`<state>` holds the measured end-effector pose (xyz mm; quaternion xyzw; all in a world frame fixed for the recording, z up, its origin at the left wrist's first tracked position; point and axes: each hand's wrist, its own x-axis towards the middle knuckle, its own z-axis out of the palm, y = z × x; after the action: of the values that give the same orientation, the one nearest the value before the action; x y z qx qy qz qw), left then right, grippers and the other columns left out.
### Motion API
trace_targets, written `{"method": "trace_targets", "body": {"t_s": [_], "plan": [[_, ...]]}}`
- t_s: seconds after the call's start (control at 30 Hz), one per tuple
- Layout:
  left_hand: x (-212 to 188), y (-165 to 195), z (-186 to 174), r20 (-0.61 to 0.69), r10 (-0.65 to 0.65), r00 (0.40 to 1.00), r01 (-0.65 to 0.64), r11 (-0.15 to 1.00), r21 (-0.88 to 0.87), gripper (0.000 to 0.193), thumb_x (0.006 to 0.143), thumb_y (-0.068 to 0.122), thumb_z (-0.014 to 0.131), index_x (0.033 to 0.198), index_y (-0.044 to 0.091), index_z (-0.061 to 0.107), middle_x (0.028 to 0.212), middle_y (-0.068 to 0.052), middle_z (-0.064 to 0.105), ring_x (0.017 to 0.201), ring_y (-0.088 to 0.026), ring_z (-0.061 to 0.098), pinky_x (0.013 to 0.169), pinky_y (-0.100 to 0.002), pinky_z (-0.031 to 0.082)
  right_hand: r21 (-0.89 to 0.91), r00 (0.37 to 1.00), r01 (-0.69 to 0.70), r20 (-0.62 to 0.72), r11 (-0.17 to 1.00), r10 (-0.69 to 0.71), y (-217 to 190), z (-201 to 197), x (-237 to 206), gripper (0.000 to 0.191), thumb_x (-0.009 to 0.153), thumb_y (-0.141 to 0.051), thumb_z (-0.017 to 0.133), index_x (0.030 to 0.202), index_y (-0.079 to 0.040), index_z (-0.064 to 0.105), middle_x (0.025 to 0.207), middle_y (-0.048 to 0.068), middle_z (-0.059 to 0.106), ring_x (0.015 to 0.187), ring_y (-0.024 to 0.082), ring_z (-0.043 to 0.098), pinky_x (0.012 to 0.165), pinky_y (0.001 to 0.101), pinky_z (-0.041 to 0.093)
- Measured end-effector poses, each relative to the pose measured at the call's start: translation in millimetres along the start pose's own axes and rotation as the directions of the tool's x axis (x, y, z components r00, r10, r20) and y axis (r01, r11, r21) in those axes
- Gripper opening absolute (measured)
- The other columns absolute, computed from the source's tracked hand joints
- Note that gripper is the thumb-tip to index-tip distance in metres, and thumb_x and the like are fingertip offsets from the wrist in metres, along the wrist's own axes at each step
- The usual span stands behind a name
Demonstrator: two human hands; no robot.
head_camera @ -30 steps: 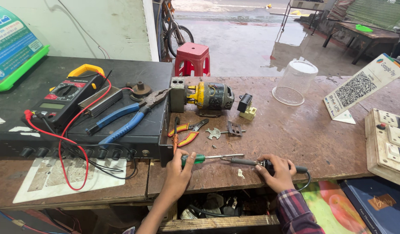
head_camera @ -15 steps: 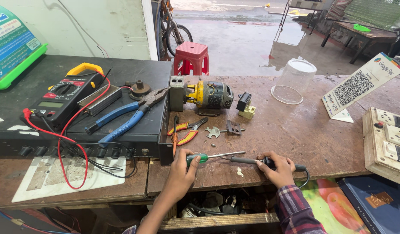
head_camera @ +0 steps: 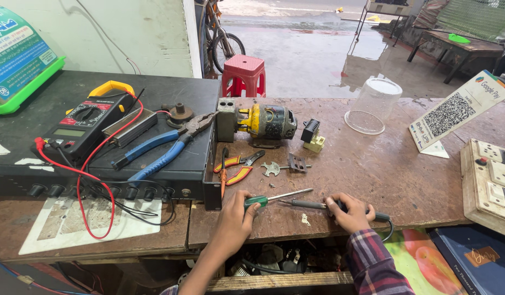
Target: The person sits at a repair bench holding a soldering iron in one hand and a screwdriver in the other, repeatedly applying the heated iron tip to a small black electronic component while prying or positioning it with the screwdriver. They continue working on the component and then set the tools down on the bench.
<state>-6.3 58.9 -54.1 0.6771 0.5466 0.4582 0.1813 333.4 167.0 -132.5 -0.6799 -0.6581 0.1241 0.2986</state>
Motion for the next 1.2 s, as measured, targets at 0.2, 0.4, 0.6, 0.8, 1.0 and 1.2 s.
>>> {"method": "trace_targets", "body": {"t_s": [0.2, 0.4, 0.6, 0.8, 1.0, 1.2], "plan": [[-1, 1, 2, 0.03, 0.127, 0.991, -0.131, 0.971, 0.2, 0.032, 0.095, 0.024, 0.065, 0.116, 0.002, 0.054, 0.105, -0.018, 0.061, 0.101, -0.037, 0.058, 0.088, -0.049, 0.045, 0.008, 0.996, -0.082, 0.046, 0.997, 0.081, 12, 12, 10, 0.033, 0.097, -0.053, 0.057, 0.095, -0.033, 0.083, 0.085, -0.007, 0.076, 0.097, 0.011, 0.066, 0.118, 0.0579, 0.005], [-1, 4, 3, 0.126, 0.132, 0.983, -0.168, 0.925, 0.34, 0.031, 0.091, 0.022, 0.068, 0.114, 0.005, 0.056, 0.11, -0.013, 0.059, 0.107, -0.033, 0.053, 0.093, -0.046, 0.042, 0.199, 0.97, 0.19, -0.187, 0.961, -0.154, 28, 31, 5, 0.036, 0.101, -0.049, 0.053, 0.093, -0.027, 0.081, 0.098, -0.012, 0.077, 0.116, 0.015, 0.055, 0.112, 0.0574, -0.005], [0, 0, 11, 0.012, 0.381, 0.924, -0.355, 0.848, 0.394, 0.041, 0.088, 0.019, 0.07, 0.124, 0.004, 0.057, 0.122, -0.016, 0.053, 0.115, -0.035, 0.048, 0.098, -0.049, 0.036, 0.148, 0.996, 0.062, -0.076, 0.987, -0.051, 36, 32, 9, 0.033, 0.099, -0.054, 0.054, 0.098, -0.033, 0.08, 0.096, -0.013, 0.077, 0.111, 0.01, 0.062, 0.124, 0.0522, 0.001], [-7, 0, 28, -0.005, 0.478, 0.878, -0.417, 0.771, 0.482, 0.043, 0.086, 0.017, 0.071, 0.124, 0.002, 0.057, 0.126, -0.018, 0.054, 0.12, -0.033, 0.048, 0.1, -0.05, 0.034, 0.295, 0.995, 0.095, -0.061, 0.951, -0.08, 29, 30, 6, 0.035, 0.098, -0.051, 0.055, 0.093, -0.027, 0.079, 0.098, -0.012, 0.077, 0.104, 0.009, 0.066, 0.118, 0.0548, -0.001], [-4, 42, 84, -0.01, 0.515, 0.857, -0.481, 0.807, 0.344, 0.025, 0.091, 0.006, 0.068, 0.116, 0.002, 0.067, 0.115, -0.012, 0.062, 0.112, -0.028, 0.055, 0.097, -0.044, 0.039, 0.215, 0.988, 0.135, -0.1, 0.967, -0.116, 21, 22, 6, 0.034, 0.098, -0.05, 0.057, 0.091, -0.028, 0.082, 0.1, -0.013, 0.077, 0.108, 0.01, 0.062, 0.117, 0.0546, -0.001], [6, 80, 115, -0.098, 0.396, 0.913, -0.381, 0.914, 0.142, 0.025, 0.086, 0.001, 0.067, 0.111, 0.001, 0.07, 0.107, -0.014, 0.062, 0.103, -0.032, 0.054, 0.091, -0.043, 0.042, 0.272, 0.982, 0.181, -0.098, 0.945, -0.16, 25, 22, 4, 0.031, 0.097, -0.047, 0.059, 0.099, -0.026, 0.081, 0.107, -0.01, 0.076, 0.11, 0.011, 0.061, 0.116, 0.0549, -0.002]]}}
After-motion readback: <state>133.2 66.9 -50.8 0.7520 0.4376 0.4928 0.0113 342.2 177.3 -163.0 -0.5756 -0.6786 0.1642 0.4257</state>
